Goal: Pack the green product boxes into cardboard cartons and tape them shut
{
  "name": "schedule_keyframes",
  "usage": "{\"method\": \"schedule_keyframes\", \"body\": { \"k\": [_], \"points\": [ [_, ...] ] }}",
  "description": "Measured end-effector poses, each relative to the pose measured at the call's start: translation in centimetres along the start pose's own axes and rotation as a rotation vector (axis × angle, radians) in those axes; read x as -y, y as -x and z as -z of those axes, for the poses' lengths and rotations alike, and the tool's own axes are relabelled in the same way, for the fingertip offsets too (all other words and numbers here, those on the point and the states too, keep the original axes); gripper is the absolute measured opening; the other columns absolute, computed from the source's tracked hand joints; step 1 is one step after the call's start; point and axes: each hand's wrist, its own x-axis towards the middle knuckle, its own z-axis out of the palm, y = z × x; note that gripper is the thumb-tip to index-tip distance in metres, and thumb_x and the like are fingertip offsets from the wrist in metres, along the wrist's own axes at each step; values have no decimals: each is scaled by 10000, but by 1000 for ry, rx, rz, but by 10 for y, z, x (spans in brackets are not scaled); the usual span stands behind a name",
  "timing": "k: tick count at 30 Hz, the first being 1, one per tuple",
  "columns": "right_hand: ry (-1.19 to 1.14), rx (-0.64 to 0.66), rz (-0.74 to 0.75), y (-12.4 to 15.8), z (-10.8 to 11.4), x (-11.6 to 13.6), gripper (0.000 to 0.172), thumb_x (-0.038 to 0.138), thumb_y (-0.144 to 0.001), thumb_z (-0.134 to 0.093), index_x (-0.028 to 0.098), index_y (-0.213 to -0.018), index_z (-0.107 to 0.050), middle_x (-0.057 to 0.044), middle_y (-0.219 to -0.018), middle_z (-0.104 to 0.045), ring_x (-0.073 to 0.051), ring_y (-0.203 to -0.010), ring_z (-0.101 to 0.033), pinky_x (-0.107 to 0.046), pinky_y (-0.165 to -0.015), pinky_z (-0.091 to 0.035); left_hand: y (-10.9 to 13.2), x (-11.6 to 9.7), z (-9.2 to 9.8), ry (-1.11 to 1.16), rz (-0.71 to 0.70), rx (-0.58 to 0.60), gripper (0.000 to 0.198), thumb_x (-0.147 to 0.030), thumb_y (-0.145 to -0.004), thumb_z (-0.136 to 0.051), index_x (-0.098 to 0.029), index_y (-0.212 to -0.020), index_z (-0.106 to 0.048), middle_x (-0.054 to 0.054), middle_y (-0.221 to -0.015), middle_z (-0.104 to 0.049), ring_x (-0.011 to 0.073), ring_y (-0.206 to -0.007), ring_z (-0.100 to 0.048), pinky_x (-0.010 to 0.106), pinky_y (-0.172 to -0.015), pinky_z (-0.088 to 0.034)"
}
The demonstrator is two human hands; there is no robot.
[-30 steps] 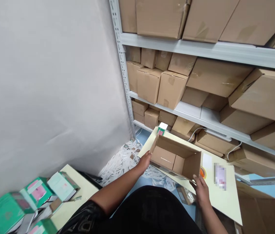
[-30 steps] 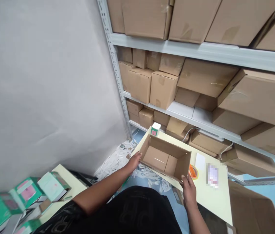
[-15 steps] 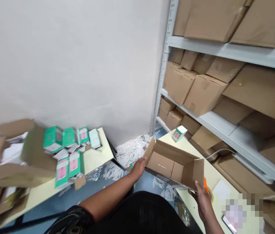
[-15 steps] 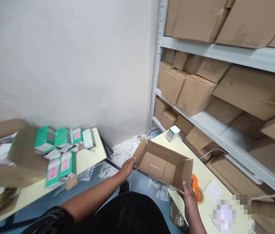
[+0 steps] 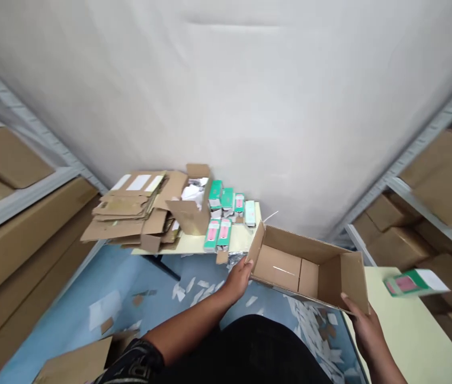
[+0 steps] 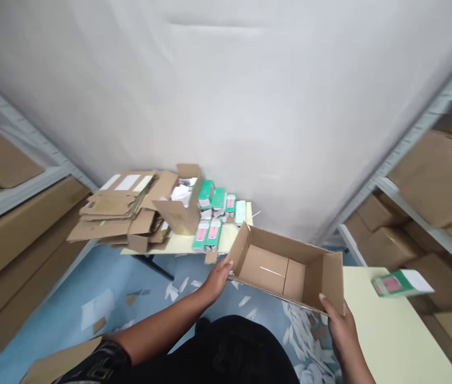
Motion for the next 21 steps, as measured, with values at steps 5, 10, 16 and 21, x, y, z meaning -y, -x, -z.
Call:
{"method": "schedule_keyframes", "body": {
  "k": [5,10,16,21],
  "points": [
    [267,161,77,10,-107,30,689,657,-676,-767,131,-1118,-723,-136,-1032,-797,-329,-1002,-729,-364,-812,-578,3,-25,123,-34,-29,-117,542,-622,-852,-576,-179,-1127,-722,99,-1044,-782,319,-1074,-695,410,-970,-531],
    [357,196,171,34,-214,52,627,640,-614,-712,123,-967,-743,-154,-894,-795,-345,-878,-744,-381,-754,-577,20,-63,228,-221,-64,-209,470,-550,-901,-515,-192,-1119,-727,88,-1081,-777,300,-1011,-698,381,-908,-539],
    [335,190,314,65,-301,79,445,537,-664,-653,152,-869,-740,-134,-823,-790,-310,-802,-735,-336,-669,-575,31,-103,323,-537,-174,-232,457,-526,-979,-443,-207,-1094,-749,82,-1059,-776,287,-969,-694,366,-897,-528],
    [358,263,354,73,-341,89,352,459,-725,-593,177,-861,-754,-101,-889,-804,-288,-860,-735,-313,-703,-582,2,-154,378,-501,-323,-384,564,-606,-970,-469,-159,-1217,-709,121,-1202,-748,297,-1123,-681,398,-994,-528]
  ]
}}
